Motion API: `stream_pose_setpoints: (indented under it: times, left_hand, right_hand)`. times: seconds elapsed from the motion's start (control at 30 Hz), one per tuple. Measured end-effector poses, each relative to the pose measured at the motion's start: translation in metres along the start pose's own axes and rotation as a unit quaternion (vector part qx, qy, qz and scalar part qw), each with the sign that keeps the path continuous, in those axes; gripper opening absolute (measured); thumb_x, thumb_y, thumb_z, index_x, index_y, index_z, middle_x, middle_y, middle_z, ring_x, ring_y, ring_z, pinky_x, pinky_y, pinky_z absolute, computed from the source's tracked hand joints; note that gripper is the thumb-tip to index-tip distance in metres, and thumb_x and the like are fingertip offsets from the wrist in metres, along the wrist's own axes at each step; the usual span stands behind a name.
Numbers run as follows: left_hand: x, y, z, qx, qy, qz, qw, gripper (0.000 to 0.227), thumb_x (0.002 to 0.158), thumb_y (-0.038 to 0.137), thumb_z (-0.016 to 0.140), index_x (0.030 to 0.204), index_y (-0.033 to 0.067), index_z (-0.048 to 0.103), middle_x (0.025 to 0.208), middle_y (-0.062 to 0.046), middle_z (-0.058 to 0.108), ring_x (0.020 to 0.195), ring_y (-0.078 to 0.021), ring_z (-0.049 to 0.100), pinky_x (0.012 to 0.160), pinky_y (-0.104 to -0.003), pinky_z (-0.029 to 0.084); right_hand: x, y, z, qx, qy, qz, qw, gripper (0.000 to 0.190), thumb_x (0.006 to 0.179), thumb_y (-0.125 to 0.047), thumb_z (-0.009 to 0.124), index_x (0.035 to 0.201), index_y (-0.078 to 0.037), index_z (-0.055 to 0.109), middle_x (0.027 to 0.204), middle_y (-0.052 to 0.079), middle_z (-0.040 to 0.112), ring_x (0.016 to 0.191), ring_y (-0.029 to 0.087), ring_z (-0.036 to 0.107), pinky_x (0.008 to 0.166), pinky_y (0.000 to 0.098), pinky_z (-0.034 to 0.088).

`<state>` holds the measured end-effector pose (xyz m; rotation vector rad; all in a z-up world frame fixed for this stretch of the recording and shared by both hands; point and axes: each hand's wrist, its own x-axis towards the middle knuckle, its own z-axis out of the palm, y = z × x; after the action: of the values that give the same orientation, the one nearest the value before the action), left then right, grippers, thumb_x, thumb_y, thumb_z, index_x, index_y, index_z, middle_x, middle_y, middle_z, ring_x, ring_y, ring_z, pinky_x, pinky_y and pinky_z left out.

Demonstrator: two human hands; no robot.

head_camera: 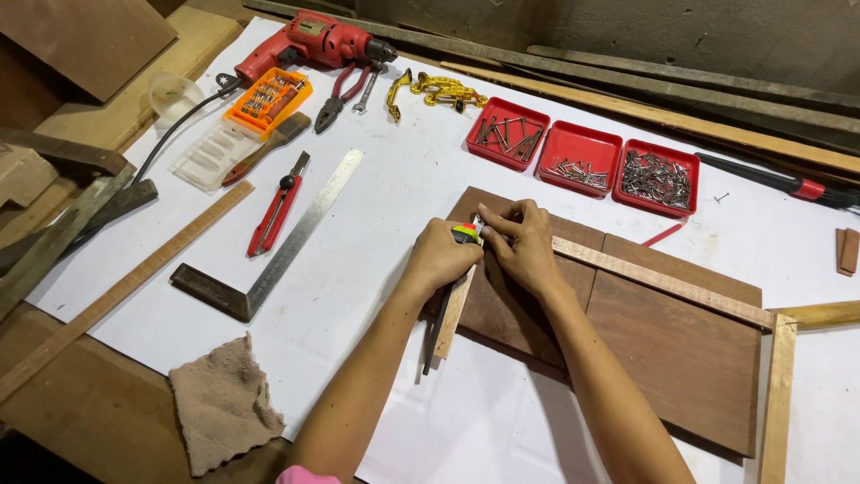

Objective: Measure and assemble a wooden frame using a tape measure, nails, and a hammer.

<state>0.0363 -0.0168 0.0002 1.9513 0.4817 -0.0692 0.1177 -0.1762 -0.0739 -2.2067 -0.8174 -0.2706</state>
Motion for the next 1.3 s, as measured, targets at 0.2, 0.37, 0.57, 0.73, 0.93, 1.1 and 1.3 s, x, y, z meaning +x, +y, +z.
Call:
stream_pose_setpoints:
  times: [0.2, 0.37, 0.57, 0.73, 0.93, 1.1, 1.3]
  left_hand:
    - [-0.006, -0.012, 0.0, 0.02, -0.009, 0.014, 1.0, 0.021, 0.066, 0.018, 0.072, 0.079, 0.0009, 0.074, 0.069, -0.012, 0.073, 0.064, -0.0232, 0.07, 0.065, -0.036, 0.055]
    - [-0.012, -0.01, -0.001, 0.017, 0.001, 0.03, 0.999, 0.02, 0.067, 0.018, 0.071, 0.078, 0.0011, 0.073, 0.068, -0.013, 0.072, 0.064, -0.0239, 0.07, 0.065, -0.037, 0.055]
    - [-0.025, -0.017, -0.004, 0.045, 0.002, 0.025, 0.999, 0.022, 0.067, 0.019, 0.072, 0.074, -0.0014, 0.071, 0.067, -0.016, 0.07, 0.064, -0.0275, 0.07, 0.065, -0.041, 0.055]
    - [-0.043, -0.025, -0.005, 0.07, 0.003, 0.003, 0.998, 0.027, 0.067, 0.021, 0.072, 0.079, -0.0027, 0.073, 0.083, -0.02, 0.074, 0.075, -0.0292, 0.073, 0.072, -0.041, 0.058]
    - [-0.07, -0.022, -0.011, 0.081, 0.013, -0.024, 0.996, 0.045, 0.069, 0.025, 0.075, 0.107, 0.0006, 0.074, 0.121, -0.017, 0.065, 0.106, -0.0293, 0.069, 0.092, -0.04, 0.056]
    - [-0.088, -0.019, -0.015, 0.071, 0.002, -0.059, 0.996, 0.05, 0.068, 0.022, 0.076, 0.114, 0.0046, 0.071, 0.117, -0.013, 0.064, 0.104, -0.0281, 0.071, 0.091, -0.041, 0.057]
    - [-0.107, -0.022, -0.016, 0.068, 0.015, -0.037, 0.997, 0.049, 0.072, 0.02, 0.073, 0.119, 0.0081, 0.073, 0.12, -0.009, 0.062, 0.106, -0.0246, 0.068, 0.093, -0.039, 0.055]
  right_hand:
    - [-0.003, 0.003, 0.004, -0.027, -0.018, 0.003, 0.999, 0.038, 0.095, -0.029, 0.07, 0.133, -0.026, 0.074, 0.111, 0.011, 0.053, 0.105, 0.029, 0.046, 0.098, 0.0415, 0.042]
    - [-0.006, -0.016, -0.007, -0.036, -0.038, 0.027, 0.998, 0.045, 0.096, -0.042, 0.067, 0.138, -0.023, 0.07, 0.112, 0.012, 0.051, 0.106, 0.029, 0.044, 0.1, 0.0427, 0.04]
    - [-0.008, -0.025, -0.008, -0.082, -0.055, 0.041, 0.994, 0.058, 0.089, -0.05, 0.071, 0.141, -0.024, 0.066, 0.115, 0.012, 0.049, 0.108, 0.031, 0.04, 0.101, 0.0449, 0.035]
    - [-0.011, -0.026, -0.008, -0.136, -0.048, 0.015, 0.99, 0.065, 0.088, -0.056, 0.068, 0.144, -0.024, 0.064, 0.12, 0.013, 0.047, 0.116, 0.031, 0.038, 0.105, 0.0482, 0.027]
    - [-0.008, -0.024, -0.012, -0.166, -0.118, 0.037, 0.978, 0.091, 0.074, -0.072, 0.066, 0.151, -0.025, 0.055, 0.123, 0.013, 0.046, 0.122, 0.033, 0.035, 0.106, 0.0543, 0.021]
    - [-0.005, -0.037, -0.021, -0.186, -0.167, 0.054, 0.967, 0.117, 0.057, -0.089, 0.067, 0.153, -0.024, 0.05, 0.129, 0.016, 0.045, 0.126, 0.036, 0.033, 0.109, 0.0554, 0.017]
    - [-0.006, -0.033, -0.016, -0.234, -0.167, 0.007, 0.958, 0.131, 0.051, -0.095, 0.066, 0.154, -0.018, 0.043, 0.139, 0.02, 0.041, 0.133, 0.039, 0.029, 0.109, 0.0604, 0.013]
